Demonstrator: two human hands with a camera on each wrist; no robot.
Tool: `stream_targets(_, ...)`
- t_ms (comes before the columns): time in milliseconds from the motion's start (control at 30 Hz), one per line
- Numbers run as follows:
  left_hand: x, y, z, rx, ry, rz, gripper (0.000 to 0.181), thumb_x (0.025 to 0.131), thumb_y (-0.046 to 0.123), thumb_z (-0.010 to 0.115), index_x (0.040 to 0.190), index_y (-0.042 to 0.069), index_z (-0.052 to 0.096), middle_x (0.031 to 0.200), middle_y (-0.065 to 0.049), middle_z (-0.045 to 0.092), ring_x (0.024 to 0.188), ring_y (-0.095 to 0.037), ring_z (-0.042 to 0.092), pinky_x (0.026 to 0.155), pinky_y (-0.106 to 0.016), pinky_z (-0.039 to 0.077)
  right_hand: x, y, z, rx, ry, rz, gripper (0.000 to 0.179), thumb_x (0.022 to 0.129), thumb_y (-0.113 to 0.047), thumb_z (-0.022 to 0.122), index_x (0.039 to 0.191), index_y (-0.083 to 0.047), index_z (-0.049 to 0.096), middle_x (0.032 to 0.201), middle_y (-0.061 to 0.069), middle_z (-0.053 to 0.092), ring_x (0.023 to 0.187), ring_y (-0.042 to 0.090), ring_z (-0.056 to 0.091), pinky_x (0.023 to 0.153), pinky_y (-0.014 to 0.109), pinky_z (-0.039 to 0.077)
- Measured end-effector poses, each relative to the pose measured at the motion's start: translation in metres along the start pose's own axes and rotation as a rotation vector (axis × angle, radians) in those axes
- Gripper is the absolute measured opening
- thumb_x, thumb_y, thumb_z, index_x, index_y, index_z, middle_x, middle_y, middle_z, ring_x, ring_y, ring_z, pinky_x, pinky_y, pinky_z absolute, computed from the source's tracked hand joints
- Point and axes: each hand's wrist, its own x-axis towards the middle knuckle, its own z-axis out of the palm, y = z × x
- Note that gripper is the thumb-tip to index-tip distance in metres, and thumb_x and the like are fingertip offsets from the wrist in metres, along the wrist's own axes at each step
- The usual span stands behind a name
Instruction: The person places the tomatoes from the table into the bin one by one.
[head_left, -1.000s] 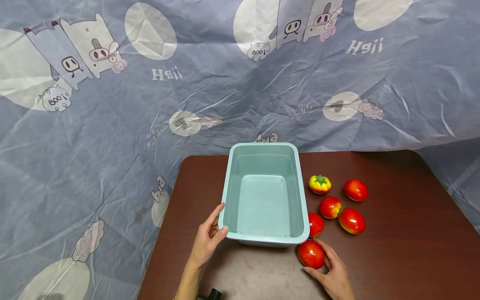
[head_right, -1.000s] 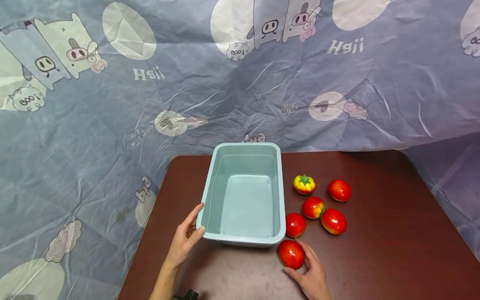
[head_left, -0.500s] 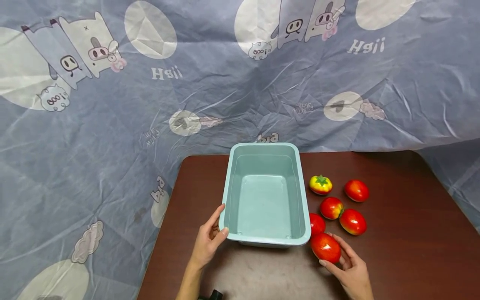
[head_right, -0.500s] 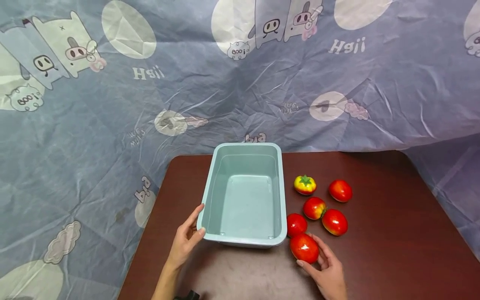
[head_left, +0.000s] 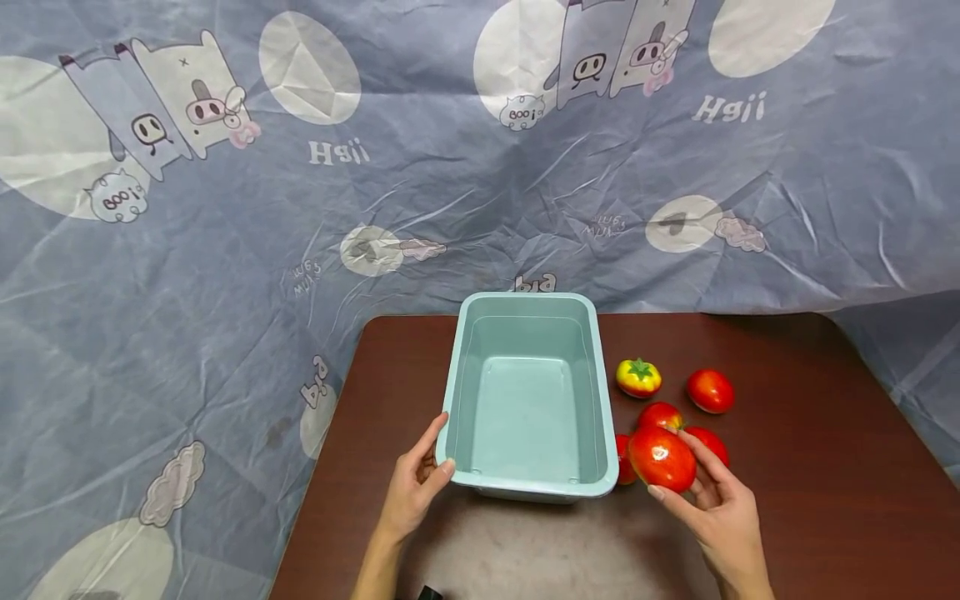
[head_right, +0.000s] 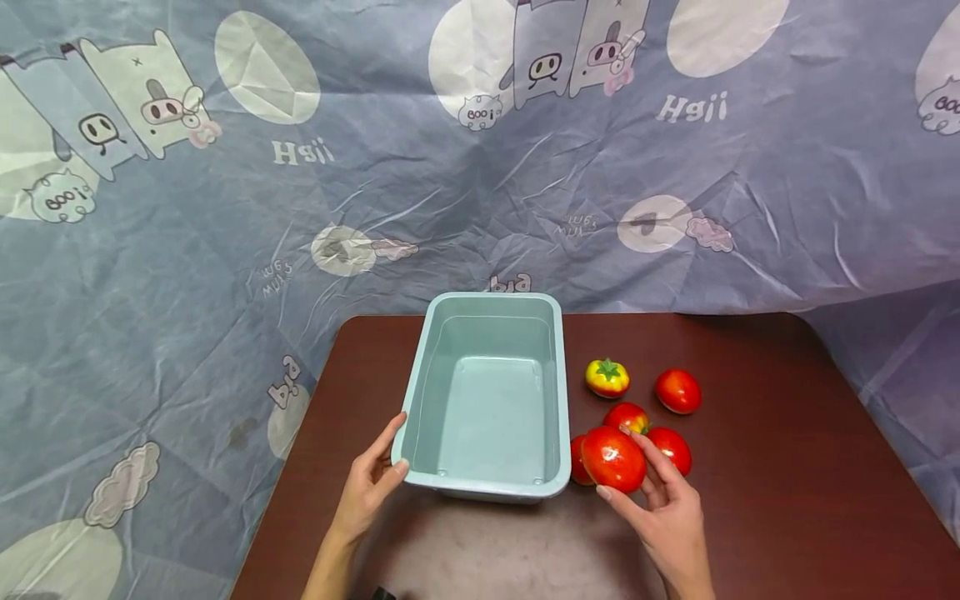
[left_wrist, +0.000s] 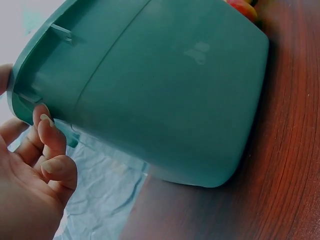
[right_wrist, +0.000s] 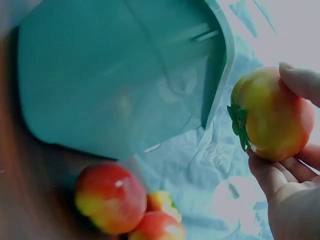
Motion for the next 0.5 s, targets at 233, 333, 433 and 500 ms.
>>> stream_targets(233, -0.002, 0.000, -0.001, -0.018, -0.007, -0.018, 0.060, 0.086, -0.006, 0.052, 0.142, 0.001, 0.030, 0.129, -0.032, 0.045, 0.071, -0.004, 0.049, 0.052, -0.022, 0.042, 0.013, -0.021, 0.015, 0.019, -0.042, -0.027, 0.078, 0.065, 0.027, 0.064, 0.136, 0.007, 0.038, 0.138, 0.020, 0.040, 0.109, 0.016, 0.057, 0.085, 0.024, 0.049)
stream_targets(333, -0.002, 0.000, -0.003, -0.009, 0.000, -0.010, 0.061, 0.086, -0.007, 0.052, 0.142, 0.001, 0.030, 0.136, -0.028, 0.041, 0.061, 0.001, 0.037, 0.046, -0.022, 0.036, 0.019, -0.025, 0.025, 0.076, -0.103, -0.112, 0.077, 0.065, 0.029, 0.062, 0.134, 0.011, 0.037, 0.137, 0.026, 0.040, 0.111, 0.019, 0.056, 0.086, 0.025, 0.048)
stream_targets(433, -0.001, 0.000, -0.003, -0.019, -0.003, -0.002, 0.061, 0.085, -0.009, 0.050, 0.142, 0.000, 0.030, 0.143, -0.025, 0.034, 0.069, 0.000, 0.044, 0.046, -0.024, 0.036, 0.024, -0.029, 0.033, 0.094, -0.175, -0.181, 0.074, 0.065, 0.028, 0.062, 0.133, 0.015, 0.035, 0.135, 0.027, 0.041, 0.110, 0.021, 0.057, 0.086, 0.025, 0.049)
stream_targets(500, 0.000, 0.000, -0.003, -0.026, -0.006, 0.004, 0.061, 0.085, -0.010, 0.050, 0.142, 0.001, 0.030, 0.142, -0.025, 0.034, 0.075, -0.002, 0.048, 0.048, -0.024, 0.038, 0.027, -0.030, 0.038, 0.070, -0.189, -0.171, 0.073, 0.067, 0.026, 0.063, 0.133, 0.012, 0.037, 0.135, 0.024, 0.043, 0.108, 0.019, 0.058, 0.084, 0.025, 0.049)
